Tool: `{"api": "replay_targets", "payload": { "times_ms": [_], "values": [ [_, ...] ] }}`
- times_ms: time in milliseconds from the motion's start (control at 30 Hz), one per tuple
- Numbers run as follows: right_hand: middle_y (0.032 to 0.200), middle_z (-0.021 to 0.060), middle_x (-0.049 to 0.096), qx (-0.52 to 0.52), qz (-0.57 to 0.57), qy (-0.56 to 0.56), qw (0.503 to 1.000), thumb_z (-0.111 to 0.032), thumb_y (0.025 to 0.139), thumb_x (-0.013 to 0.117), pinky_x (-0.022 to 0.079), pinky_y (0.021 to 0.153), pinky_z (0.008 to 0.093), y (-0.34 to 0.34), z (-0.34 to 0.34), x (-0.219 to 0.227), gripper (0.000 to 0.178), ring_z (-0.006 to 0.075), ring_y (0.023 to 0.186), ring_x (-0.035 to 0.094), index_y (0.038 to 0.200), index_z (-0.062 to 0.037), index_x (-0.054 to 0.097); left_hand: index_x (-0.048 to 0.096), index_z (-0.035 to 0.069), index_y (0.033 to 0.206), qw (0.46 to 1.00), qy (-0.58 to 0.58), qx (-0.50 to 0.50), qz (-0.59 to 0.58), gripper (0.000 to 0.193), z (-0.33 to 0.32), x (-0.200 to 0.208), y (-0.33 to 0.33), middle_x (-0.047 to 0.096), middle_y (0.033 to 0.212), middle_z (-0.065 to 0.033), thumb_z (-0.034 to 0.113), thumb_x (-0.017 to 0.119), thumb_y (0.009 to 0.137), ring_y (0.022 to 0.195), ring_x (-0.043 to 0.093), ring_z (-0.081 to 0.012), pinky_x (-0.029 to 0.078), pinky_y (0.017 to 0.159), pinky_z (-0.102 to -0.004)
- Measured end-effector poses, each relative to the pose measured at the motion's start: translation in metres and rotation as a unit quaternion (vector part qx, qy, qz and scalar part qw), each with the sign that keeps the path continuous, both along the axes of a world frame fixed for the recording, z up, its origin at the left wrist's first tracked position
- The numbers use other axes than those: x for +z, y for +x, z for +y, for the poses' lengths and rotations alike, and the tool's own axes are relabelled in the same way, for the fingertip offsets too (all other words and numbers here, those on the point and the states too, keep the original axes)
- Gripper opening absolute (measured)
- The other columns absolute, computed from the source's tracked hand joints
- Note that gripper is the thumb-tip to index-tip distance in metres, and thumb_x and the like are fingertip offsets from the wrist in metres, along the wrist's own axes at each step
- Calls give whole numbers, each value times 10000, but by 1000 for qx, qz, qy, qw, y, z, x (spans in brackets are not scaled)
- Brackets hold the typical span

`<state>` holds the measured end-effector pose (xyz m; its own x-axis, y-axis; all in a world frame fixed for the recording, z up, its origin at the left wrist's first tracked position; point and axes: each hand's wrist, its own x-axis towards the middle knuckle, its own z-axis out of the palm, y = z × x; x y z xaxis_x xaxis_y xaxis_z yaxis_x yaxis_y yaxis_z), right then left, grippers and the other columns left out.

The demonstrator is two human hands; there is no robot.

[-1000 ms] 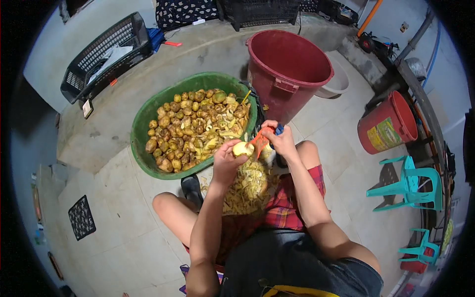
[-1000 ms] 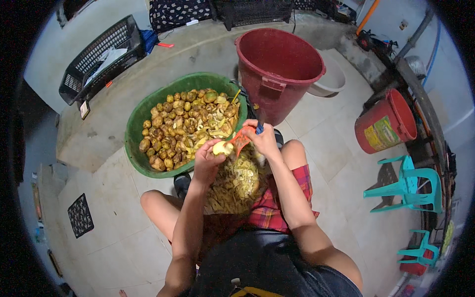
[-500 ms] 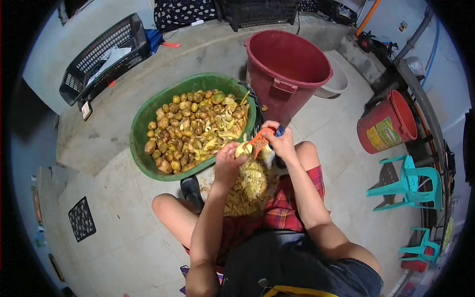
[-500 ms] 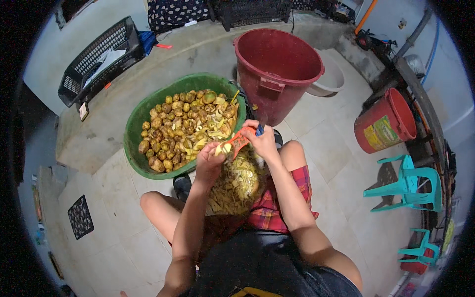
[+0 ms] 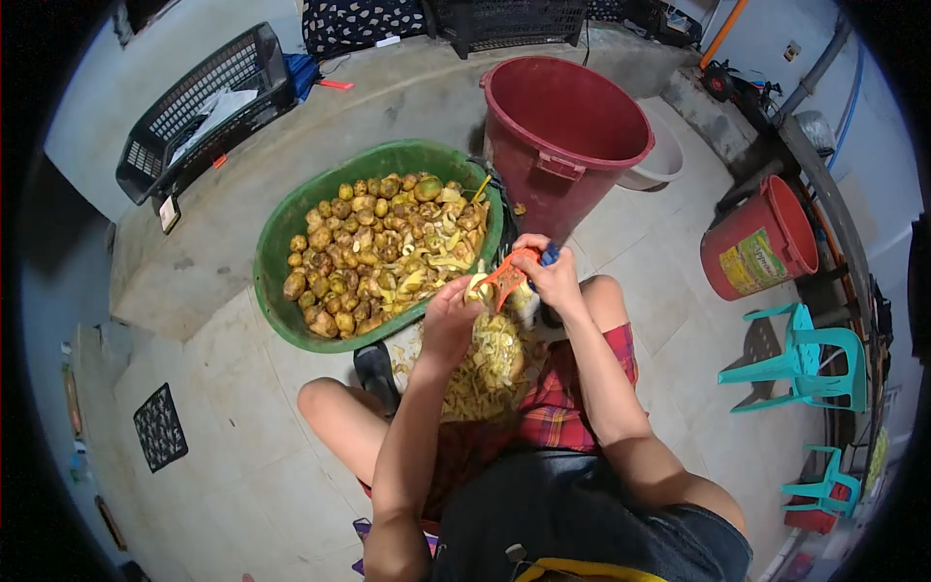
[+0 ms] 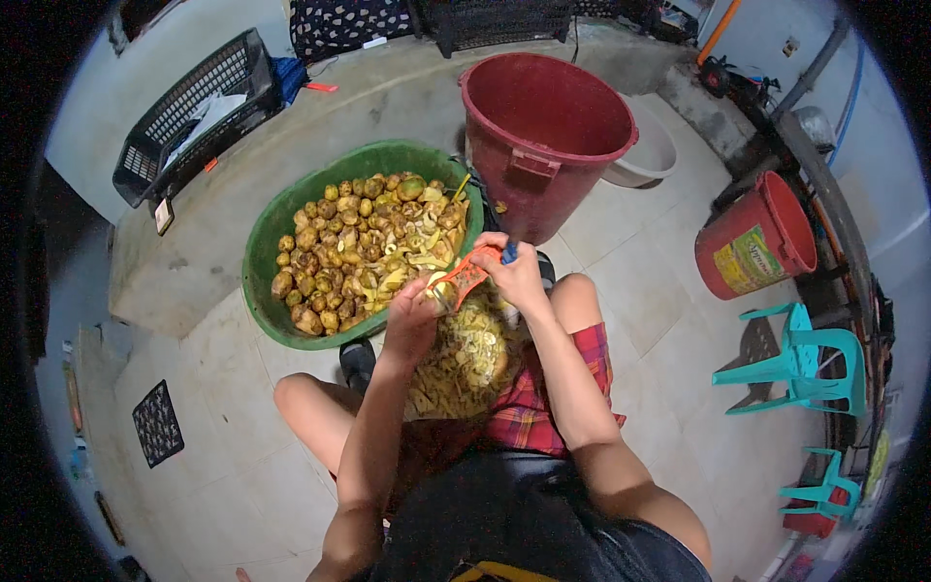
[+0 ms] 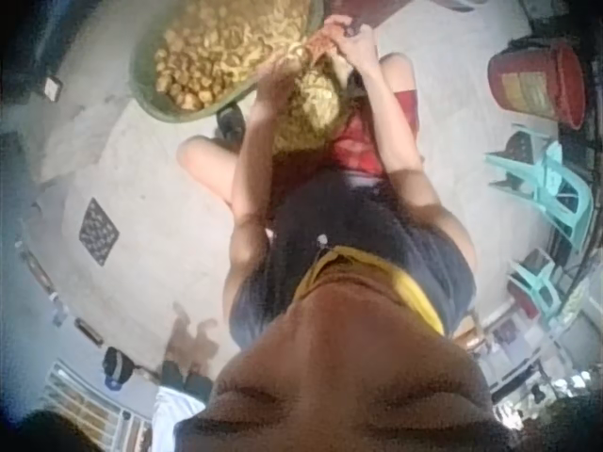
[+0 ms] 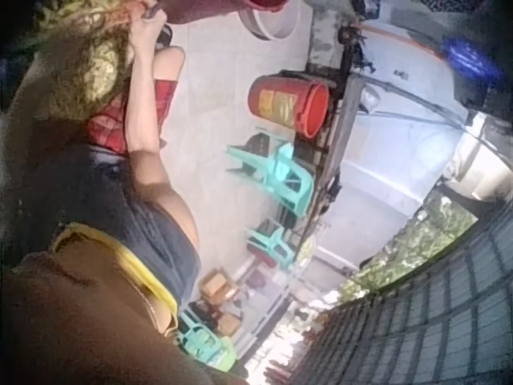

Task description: The person peels small yellow produce items using a peeler held in their right hand, then places the peeled items into a red bucket.

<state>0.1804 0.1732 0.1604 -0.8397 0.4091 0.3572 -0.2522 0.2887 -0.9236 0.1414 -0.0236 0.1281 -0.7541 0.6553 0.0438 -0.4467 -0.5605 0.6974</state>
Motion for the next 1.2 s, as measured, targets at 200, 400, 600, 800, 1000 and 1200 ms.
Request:
{"api": "replay_targets", "payload": {
  "times_ms": [200,400,600,800,1000,1200],
  "values": [
    [832,5,653,-24,-33,-77,996,-75,811,742,474,714,246,-8,21,-12,174,83,783,591,944,0,659,474,-54,1259,997,48,-23,-55,430,-3,17,3,577,1186,-92,-61,574,841,1059,574,-163,455,943,-284],
    [849,2,656,-33,-69,7,997,-72,796,754,469,714,252,-6,37,-22,173,81,783,586,926,-2,663,458,-43,1297,993,49,-56,-88,495,2,16,2,551,1217,-103,-65,606,825,1112,542,-164,440,967,-300],
    [821,3,658,18,-14,7,1000,-99,807,750,461,695,235,0,14,-6,163,64,751,577,914,-10,665,459,-43,1325,999,-39,-5,14,506,1,5,4,559,1221,-73,-25,614,844,1118,534,-153,436,952,-275],
    [779,-5,653,11,-23,-61,998,-120,805,750,462,674,250,-1,12,0,187,60,721,567,928,-5,668,470,-8,1308,998,-25,-30,56,508,-2,12,0,552,1222,-57,114,670,857,1125,530,-152,418,977,-288],
    [753,-27,630,3,-91,-39,995,-174,807,770,454,666,239,-11,26,-17,217,54,706,542,901,-7,670,491,-39,1257,999,-3,-29,-25,514,5,8,0,569,1192,-71,-150,541,758,1124,546,-158,436,973,-289],
    [709,26,639,-27,-89,42,995,-150,802,751,464,652,269,-19,29,-26,189,81,681,570,889,1,675,495,-36,1260,998,-44,-32,-30,507,0,6,0,571,1186,-65,-152,534,768,1111,547,-163,442,962,-290]
  ]
}}
